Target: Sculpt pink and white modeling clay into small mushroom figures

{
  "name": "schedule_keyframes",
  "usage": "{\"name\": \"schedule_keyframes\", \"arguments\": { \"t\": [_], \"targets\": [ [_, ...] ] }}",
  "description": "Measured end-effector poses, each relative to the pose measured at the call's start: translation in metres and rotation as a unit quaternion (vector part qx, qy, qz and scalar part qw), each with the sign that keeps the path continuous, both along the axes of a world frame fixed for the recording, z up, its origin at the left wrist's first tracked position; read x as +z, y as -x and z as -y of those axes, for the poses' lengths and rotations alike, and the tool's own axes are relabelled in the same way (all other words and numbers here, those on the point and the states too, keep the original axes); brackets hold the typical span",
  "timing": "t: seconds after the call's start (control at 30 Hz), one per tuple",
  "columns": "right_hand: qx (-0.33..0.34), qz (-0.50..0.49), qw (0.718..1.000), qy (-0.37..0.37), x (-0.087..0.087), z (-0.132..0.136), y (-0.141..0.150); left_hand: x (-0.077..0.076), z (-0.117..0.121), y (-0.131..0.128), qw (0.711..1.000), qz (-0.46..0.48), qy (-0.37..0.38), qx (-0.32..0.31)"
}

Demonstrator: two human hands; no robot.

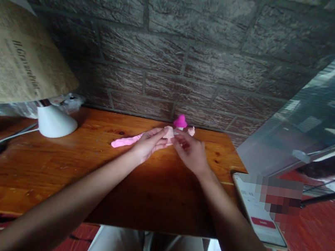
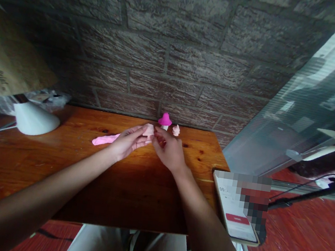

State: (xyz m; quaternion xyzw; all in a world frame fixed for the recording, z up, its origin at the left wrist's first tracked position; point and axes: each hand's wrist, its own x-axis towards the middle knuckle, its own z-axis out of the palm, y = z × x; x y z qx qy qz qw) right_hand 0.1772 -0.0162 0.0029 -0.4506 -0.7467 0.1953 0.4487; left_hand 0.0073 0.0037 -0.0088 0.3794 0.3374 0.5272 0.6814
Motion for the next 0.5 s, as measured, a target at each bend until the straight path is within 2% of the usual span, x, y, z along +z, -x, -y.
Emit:
{"name": "schedule_keyframes", "arguments": {
  "t": [0.27, 0.5],
  "targets": [
    [-0.024, 0.045, 0.998, -0.03, 0.0007, -0.002, -0.0035, 0.0012, 0.0022, 0.0019, 0.999, -0.009, -0.017, -0.038],
    [-0.014, 0.082, 0.995, -0.06, -0.0011, -0.0019, -0.0038, -0.0014, 0.0023, 0.0015, 0.999, -0.017, -0.005, -0.031]
  ]
}}
